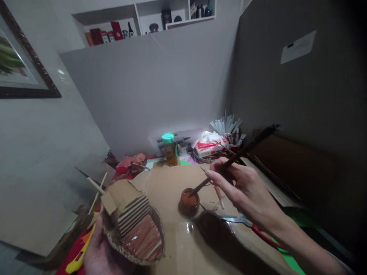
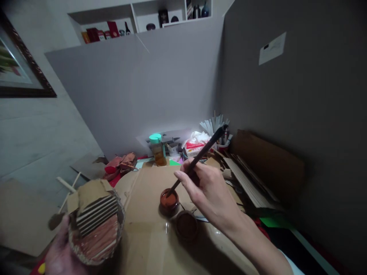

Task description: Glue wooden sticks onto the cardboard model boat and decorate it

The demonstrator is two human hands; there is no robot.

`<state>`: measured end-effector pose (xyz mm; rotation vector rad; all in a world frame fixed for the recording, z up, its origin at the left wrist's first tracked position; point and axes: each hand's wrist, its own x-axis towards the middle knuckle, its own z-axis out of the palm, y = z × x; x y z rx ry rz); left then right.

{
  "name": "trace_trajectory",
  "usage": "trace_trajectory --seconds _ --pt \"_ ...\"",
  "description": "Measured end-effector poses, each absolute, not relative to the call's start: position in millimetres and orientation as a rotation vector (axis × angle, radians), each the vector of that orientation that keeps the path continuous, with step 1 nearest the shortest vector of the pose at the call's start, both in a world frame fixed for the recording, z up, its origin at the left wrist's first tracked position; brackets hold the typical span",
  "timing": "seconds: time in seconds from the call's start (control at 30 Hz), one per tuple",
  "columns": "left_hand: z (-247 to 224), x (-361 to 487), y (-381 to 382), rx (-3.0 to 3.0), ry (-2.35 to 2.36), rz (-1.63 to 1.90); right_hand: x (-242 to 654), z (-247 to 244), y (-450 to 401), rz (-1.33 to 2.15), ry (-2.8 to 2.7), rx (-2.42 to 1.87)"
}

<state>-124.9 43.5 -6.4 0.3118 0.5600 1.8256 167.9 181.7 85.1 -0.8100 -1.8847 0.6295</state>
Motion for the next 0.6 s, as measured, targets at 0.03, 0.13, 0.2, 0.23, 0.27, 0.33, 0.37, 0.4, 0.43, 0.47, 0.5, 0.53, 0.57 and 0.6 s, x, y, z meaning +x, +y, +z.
trace_trajectory --seconds 0.03,0.13,0.2,0.23,0.27,0.33,0.37,0.4,0.43,0.47,0.5,0.53,0.57,0.6 --pt "-5 -125 44 0.31 0.573 1.817 169 86 181 0.608 -1.889 -0.826" --pt "-2 -126 45 0.294 0.578 1.821 171 88 179 0.553 -1.9 -0.844" --pt "1 -126 45 0.284 0.559 1.836 171 89 179 0.512 -1.896 -0.835" --pt "3 -126 45 0.278 0.551 1.843 171 89 179 0.484 -1.892 -0.822" --pt "5 -125 46 0.272 0.543 1.853 171 90 179 0.453 -1.889 -0.799" --pt "10 -121 48 0.257 0.537 1.87 173 91 177 0.389 -1.887 -0.741" --pt "13 -119 50 0.251 0.537 1.875 174 91 176 0.36 -1.891 -0.71" --pt "16 -117 53 0.247 0.537 1.877 176 91 173 0.334 -1.898 -0.675" --pt "18 -115 54 0.247 0.535 1.874 178 90 170 0.312 -1.911 -0.64" --pt "20 -114 56 0.249 0.535 1.872 180 89 165 0.289 -1.926 -0.609" --pt "21 -114 57 0.252 0.537 1.869 182 87 160 0.262 -1.945 -0.583" --pt "21 -115 57 0.252 0.536 1.867 184 85 154 0.231 -1.965 -0.563" --pt "20 -116 56 0.252 0.541 1.867 187 82 147 0.202 -1.984 -0.55" --pt "19 -118 54 0.259 0.563 1.876 189 78 141 0.182 -2.011 -0.54"
